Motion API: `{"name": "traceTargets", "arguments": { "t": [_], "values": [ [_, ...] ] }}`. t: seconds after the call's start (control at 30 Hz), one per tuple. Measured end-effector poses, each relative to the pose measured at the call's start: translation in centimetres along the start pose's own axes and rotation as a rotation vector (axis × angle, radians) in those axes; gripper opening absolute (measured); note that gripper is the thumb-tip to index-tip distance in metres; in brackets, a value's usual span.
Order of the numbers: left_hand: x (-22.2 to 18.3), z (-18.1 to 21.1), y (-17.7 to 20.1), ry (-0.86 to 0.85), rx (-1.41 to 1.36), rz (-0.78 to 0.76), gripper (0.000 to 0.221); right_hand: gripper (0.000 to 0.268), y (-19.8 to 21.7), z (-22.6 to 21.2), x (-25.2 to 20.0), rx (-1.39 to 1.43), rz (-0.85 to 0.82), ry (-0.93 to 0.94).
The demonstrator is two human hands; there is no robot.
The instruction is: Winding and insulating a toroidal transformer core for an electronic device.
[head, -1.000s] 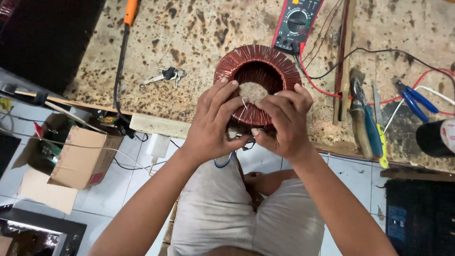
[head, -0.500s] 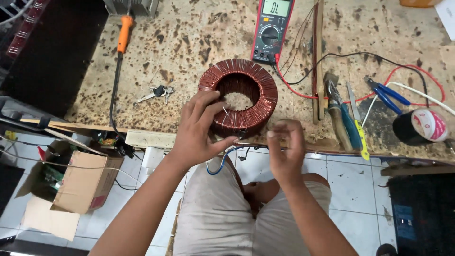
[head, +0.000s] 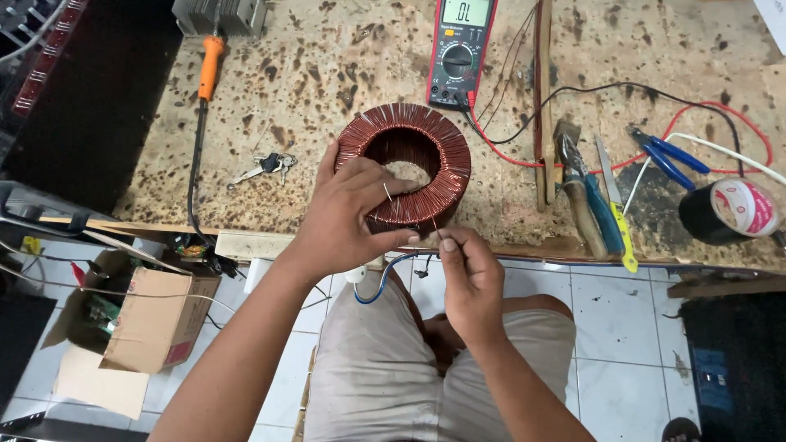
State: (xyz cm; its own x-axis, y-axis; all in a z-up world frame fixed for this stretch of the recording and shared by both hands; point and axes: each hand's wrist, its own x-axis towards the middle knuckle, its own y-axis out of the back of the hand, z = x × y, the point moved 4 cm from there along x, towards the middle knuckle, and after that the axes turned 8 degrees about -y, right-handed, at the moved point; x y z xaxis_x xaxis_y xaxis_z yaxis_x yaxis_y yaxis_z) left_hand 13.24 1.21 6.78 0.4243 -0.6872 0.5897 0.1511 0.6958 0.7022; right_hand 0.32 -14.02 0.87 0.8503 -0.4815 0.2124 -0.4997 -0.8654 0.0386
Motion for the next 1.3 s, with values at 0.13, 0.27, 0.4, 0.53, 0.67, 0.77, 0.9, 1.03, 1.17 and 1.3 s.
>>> {"name": "traceTargets", "arguments": {
  "t": [0.13,0.27,0.4,0.53,0.67,0.77,0.9,1.03,1.17,1.3],
  "values": [
    [0.0,-0.2,0.6,-0.003,-0.058,-0.056,0.06,0.02,-0.3,1.1,-0.5,0.071,0.045,-0.049],
    [-0.3,-0.7,0.4,-0.009,-0.111,-0.057,0.06,0.02,-0.8,4.5,-1.2,0.092,0.053,-0.079],
    [-0.5,-0.6,0.2,-0.018,-0.14,-0.045,0.053,0.023,-1.4,6.0,-1.4,0.202,0.074,-0.116],
    [-0.5,-0.7,0.1,-0.041,-0.139,0.002,0.047,0.025,-1.9,6.8,-0.6,0.269,0.014,-0.074],
    [-0.2,-0.5,0.5,-0.043,-0.135,-0.002,0.045,0.027,-1.9,7.3,-0.5,0.314,-0.018,-0.105],
    [-0.3,-0.3,0.7,-0.058,-0.116,-0.017,0.048,0.029,-1.9,7.3,-0.3,0.315,-0.046,-0.112],
    [-0.3,-0.4,0.7,-0.055,-0.163,-0.037,0.046,0.032,-1.7,8.2,0.3,0.318,-0.113,-0.161],
    [0.1,0.6,1.0,-0.015,-0.071,-0.021,0.046,0.032,-1.6,9.0,0.4,0.419,-0.18,-0.223],
    [0.3,1.1,-0.7,0.117,0.057,0.023,0.056,0.036,-1.3,9.5,0.5,0.47,-0.258,-0.257],
    [0.2,1.3,-1.4,0.145,0.179,0.063,0.039,0.028,-0.7,8.9,-0.5,0.635,-0.274,-0.387]
  ]
}}
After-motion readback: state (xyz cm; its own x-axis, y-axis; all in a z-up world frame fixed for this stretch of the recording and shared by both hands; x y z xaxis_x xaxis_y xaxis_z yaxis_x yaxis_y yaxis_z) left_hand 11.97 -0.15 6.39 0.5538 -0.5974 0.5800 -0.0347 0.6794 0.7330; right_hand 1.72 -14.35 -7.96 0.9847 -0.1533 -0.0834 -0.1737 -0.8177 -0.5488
